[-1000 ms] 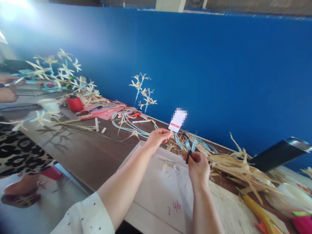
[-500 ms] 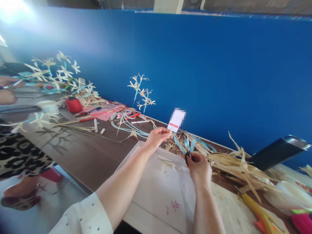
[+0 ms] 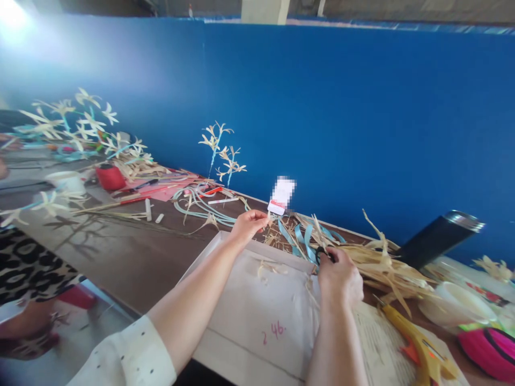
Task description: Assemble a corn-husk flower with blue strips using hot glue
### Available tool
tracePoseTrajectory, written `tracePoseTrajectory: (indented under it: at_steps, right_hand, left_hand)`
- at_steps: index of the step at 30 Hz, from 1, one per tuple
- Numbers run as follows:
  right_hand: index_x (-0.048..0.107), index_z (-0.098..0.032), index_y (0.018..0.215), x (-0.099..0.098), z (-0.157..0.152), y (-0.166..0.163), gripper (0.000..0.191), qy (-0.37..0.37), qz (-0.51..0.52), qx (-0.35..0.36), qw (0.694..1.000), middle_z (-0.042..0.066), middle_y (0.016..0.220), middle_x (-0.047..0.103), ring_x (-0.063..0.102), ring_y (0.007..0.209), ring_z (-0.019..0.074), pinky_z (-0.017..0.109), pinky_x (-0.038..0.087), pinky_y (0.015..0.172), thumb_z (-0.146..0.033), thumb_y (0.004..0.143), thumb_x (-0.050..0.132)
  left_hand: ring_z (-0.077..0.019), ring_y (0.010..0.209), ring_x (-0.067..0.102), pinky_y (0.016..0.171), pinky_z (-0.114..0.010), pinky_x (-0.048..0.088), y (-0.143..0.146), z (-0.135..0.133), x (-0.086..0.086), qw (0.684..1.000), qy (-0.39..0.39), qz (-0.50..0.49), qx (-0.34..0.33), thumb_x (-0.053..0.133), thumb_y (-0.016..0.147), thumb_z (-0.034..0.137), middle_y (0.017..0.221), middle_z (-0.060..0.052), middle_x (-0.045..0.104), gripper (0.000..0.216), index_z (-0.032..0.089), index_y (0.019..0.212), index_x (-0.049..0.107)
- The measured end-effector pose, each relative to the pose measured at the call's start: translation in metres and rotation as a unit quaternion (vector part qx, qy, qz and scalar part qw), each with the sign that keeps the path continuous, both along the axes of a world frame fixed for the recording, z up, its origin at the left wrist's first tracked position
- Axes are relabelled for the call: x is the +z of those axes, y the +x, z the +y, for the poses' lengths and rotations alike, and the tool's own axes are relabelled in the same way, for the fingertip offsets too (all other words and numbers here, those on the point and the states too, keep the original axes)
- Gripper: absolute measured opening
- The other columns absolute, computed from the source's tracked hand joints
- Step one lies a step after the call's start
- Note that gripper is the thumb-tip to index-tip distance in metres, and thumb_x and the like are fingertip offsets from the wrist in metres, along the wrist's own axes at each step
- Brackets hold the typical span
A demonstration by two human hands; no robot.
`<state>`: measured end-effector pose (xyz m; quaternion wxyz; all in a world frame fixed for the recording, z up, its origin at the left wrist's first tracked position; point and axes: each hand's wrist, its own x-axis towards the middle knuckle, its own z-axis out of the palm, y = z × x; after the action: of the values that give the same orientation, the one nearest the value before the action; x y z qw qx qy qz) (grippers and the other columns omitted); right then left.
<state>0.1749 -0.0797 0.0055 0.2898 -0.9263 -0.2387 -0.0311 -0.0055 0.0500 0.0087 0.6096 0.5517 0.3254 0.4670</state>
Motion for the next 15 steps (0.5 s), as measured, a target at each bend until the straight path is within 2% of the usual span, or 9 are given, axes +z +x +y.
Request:
tracePoseTrajectory:
  at_steps: [5,7,11,15]
  right_hand:
    - [0.068,-0.034,0.098,-0.002,0.0,0.005,0.033,-0.052,-0.033,-0.011,0.998,0.009,0.092,0.068,0.061,0.087,0.0299,0.046,0.035,0.081,-0.048,0.073,0.051]
    - [0.066,-0.033,0.1,-0.007,0.001,0.009,0.034,-0.054,-0.037,-0.009,0.998,0.008,0.092,0.068,0.06,0.089,0.0301,0.047,0.034,0.083,-0.047,0.072,0.052]
    - [0.063,-0.026,0.106,-0.017,-0.001,0.017,0.044,-0.031,-0.019,-0.007,0.999,0.013,0.095,0.067,0.061,0.085,0.0321,0.042,0.042,0.069,-0.045,0.068,0.055]
    - [0.069,-0.023,0.094,-0.027,-0.003,0.026,0.035,-0.034,-0.038,0.03,0.998,0.016,0.086,0.067,0.062,0.078,0.0306,0.036,0.042,0.059,-0.039,0.066,0.056]
  left_hand:
    - [-0.0085,0.062,0.055,0.061,-0.022,0.045,0.002,-0.001,-0.003,1.0,0.0,0.025,0.002,0.062,0.068,0.022,0.077,-0.004,0.067,0.012,0.015,0.077,0.062]
    - [-0.0084,0.062,0.055,0.061,-0.022,0.045,0.003,-0.001,-0.005,0.999,0.002,0.035,-0.001,0.063,0.068,0.022,0.077,-0.004,0.067,0.012,0.015,0.077,0.062]
    - [-0.0087,0.063,0.056,0.061,-0.022,0.045,0.005,0.0,-0.009,0.999,0.009,0.046,-0.003,0.064,0.068,0.024,0.077,-0.005,0.067,0.015,0.014,0.079,0.062]
    - [-0.0092,0.066,0.057,0.061,-0.021,0.045,0.007,-0.002,-0.009,0.999,-0.001,0.038,-0.014,0.065,0.067,0.025,0.078,-0.005,0.067,0.016,0.014,0.079,0.062]
